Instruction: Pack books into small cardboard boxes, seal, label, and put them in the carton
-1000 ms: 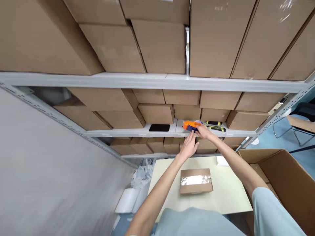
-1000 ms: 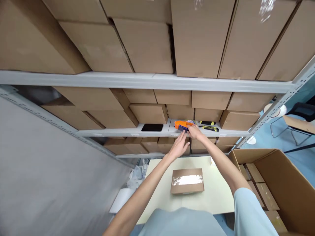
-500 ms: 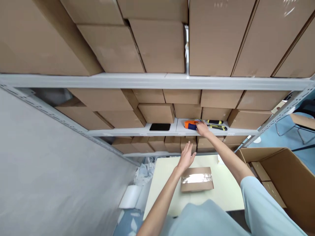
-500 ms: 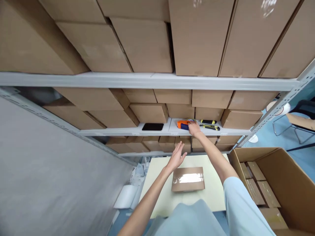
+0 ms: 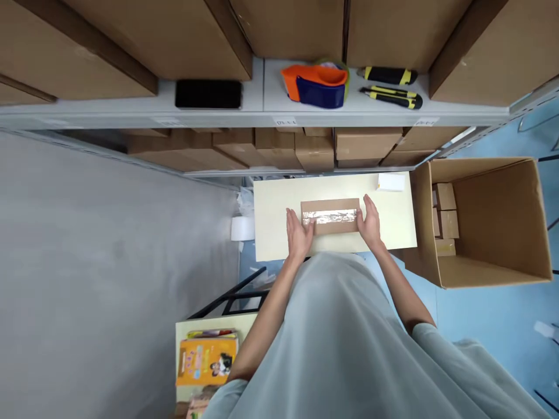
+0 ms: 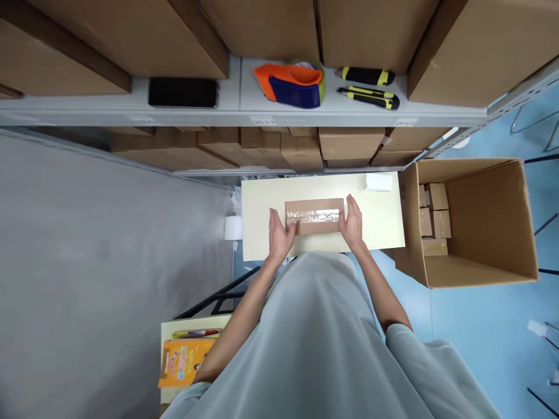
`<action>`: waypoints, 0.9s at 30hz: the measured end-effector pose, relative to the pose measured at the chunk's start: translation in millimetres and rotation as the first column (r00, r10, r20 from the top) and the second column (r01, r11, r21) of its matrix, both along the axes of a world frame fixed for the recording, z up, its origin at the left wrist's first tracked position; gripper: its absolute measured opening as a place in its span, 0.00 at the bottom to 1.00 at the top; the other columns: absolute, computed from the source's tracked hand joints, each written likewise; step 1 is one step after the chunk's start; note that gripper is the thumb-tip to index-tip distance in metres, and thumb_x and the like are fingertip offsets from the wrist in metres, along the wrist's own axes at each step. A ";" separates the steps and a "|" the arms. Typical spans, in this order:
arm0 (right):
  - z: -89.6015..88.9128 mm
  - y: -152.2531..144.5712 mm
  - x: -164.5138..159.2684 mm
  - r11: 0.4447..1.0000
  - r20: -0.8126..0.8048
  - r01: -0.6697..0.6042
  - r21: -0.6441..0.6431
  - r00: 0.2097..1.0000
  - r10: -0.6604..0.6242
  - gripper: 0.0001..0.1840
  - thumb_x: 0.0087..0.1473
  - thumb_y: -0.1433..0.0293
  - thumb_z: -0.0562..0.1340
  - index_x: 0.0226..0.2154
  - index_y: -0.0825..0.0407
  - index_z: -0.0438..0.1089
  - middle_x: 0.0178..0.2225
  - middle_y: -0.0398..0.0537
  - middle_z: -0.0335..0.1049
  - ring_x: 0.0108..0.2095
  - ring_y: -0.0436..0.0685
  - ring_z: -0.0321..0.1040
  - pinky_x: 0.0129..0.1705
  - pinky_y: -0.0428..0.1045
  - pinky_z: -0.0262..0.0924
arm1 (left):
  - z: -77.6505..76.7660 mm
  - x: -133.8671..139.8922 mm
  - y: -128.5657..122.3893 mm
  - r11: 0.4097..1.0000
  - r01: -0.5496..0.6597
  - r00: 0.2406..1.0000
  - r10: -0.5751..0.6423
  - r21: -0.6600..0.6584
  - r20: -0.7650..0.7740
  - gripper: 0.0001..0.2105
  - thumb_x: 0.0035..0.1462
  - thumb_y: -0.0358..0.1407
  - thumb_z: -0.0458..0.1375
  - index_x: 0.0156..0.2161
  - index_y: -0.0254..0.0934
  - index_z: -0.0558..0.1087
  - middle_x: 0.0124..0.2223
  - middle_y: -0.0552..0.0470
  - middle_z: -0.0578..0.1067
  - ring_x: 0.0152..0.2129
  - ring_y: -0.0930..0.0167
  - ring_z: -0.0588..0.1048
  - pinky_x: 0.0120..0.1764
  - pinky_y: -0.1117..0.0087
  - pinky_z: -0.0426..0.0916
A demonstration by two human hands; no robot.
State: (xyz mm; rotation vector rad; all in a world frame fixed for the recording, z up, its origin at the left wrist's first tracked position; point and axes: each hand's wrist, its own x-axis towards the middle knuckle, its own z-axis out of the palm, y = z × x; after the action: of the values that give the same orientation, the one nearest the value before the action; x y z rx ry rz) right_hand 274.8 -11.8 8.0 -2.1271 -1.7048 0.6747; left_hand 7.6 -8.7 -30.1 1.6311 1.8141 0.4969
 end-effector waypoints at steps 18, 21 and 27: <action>-79.6 -2.5 -18.6 0.980 -0.421 0.146 -0.134 0.887 -0.189 0.63 0.68 0.35 0.52 0.80 0.60 0.24 0.80 0.69 0.39 0.79 0.70 0.45 0.76 0.64 0.53 | -22.9 47.9 21.3 0.971 -0.207 0.977 0.197 -0.124 -0.083 0.62 0.55 0.62 0.70 0.78 0.24 0.45 0.78 0.22 0.52 0.76 0.45 0.54 0.74 0.50 0.58; -87.7 -3.4 -6.5 0.972 -0.574 0.138 -0.190 0.787 -0.224 0.61 0.67 0.35 0.52 0.81 0.56 0.29 0.81 0.61 0.40 0.80 0.67 0.42 0.78 0.64 0.47 | -31.6 31.6 23.5 0.963 -0.222 0.971 0.232 -0.155 0.051 0.53 0.57 0.58 0.71 0.76 0.32 0.54 0.74 0.28 0.65 0.71 0.46 0.66 0.70 0.49 0.64; -94.5 -1.3 7.8 0.971 -0.708 0.027 -0.236 0.680 -0.191 0.50 0.69 0.35 0.49 0.81 0.41 0.39 0.82 0.39 0.37 0.81 0.60 0.38 0.80 0.65 0.40 | -47.1 0.6 29.6 0.940 -0.082 0.858 0.236 -0.332 0.456 0.29 0.69 0.56 0.58 0.63 0.36 0.72 0.63 0.38 0.79 0.61 0.57 0.77 0.66 0.54 0.70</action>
State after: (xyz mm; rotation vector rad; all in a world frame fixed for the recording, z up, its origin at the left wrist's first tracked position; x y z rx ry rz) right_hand 282.6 -13.2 -86.4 -1.6771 -1.0761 1.4768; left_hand 8.2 20.9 -77.2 1.0291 1.5485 0.6099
